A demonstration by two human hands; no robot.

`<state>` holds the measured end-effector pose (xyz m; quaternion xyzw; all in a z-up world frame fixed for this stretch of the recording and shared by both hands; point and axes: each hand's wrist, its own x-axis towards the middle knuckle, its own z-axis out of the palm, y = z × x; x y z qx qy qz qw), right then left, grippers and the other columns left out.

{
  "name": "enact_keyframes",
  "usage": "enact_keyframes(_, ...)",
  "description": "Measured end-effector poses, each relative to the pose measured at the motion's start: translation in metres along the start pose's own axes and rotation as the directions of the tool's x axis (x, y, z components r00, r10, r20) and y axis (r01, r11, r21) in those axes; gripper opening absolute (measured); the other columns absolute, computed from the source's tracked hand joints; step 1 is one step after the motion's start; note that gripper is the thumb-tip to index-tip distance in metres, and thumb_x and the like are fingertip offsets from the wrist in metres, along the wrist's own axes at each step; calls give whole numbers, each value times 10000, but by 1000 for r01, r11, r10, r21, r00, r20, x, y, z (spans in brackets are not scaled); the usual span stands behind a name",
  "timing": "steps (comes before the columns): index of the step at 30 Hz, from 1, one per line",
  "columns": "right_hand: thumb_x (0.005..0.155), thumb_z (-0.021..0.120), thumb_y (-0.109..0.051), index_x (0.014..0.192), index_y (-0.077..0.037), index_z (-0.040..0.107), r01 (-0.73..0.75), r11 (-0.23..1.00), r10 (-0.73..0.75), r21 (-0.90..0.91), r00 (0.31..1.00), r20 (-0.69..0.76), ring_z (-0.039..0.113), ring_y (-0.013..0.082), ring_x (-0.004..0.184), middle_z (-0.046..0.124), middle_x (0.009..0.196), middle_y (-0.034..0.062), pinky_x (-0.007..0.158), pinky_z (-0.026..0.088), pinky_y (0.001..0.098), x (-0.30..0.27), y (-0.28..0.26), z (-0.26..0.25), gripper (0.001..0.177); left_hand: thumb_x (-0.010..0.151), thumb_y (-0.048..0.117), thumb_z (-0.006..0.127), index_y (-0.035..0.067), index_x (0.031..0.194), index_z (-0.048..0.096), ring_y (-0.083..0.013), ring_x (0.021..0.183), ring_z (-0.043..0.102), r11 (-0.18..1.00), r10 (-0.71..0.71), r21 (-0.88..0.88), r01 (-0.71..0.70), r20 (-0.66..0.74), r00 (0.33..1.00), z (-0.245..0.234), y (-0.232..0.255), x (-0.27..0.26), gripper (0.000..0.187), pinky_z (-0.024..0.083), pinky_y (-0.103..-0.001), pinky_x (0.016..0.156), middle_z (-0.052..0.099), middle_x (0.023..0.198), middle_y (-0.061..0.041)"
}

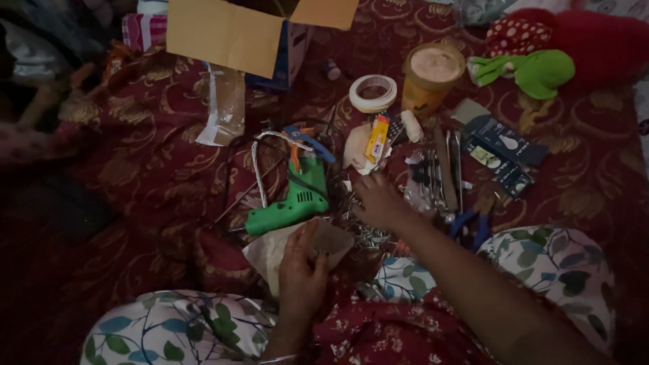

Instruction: The person sits on a bed and sorts small metal fasteners from a plastic bag into a pile on the bedspread. They repeatedly pick up fasteners with their right hand and place them down, while holding the bag with their left hand.

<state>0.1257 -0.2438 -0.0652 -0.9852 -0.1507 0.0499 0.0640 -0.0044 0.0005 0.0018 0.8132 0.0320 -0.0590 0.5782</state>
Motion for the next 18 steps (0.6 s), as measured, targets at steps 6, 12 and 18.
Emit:
enact_keyframes(6, 843, 691, -360, 1298, -37, 555, 85, 996, -85, -31, 996, -12, 447, 396, 1283, 516, 1333, 170, 1026, 435, 571, -20, -19, -14, 574, 806, 9, 668, 142, 1451, 567, -388, 1271, 600, 934, 357, 65, -351, -129, 925, 4, -10, -1, 666, 523, -446, 1005, 563, 1432, -196)
enact_keyframes(12, 685, 797, -282, 1337, -69, 560, 81, 995, -83, -52, 996, -37, 426, 427, 1271, 513, 1324, 195, 1013, 414, 587, -28, -38, 0, 725, 817, 61, 632, 172, 1433, 572, -355, 1261, 617, 966, 256, 69, -250, -100, 961, 3, -5, -4, 629, 539, -427, 975, 564, 1443, -144)
enact_keyframes(18, 753, 810, -351, 1245, -112, 652, 23, 996, -22, 88, 1000, -13, 506, 408, 1256, 590, 1282, 186, 1067, 442, 528, -35, -25, 13, 569, 775, 4, 646, 104, 1415, 572, -331, 1227, 629, 955, 295, 34, -293, -111, 949, -8, -2, -14, 652, 517, -408, 1008, 569, 1417, -154)
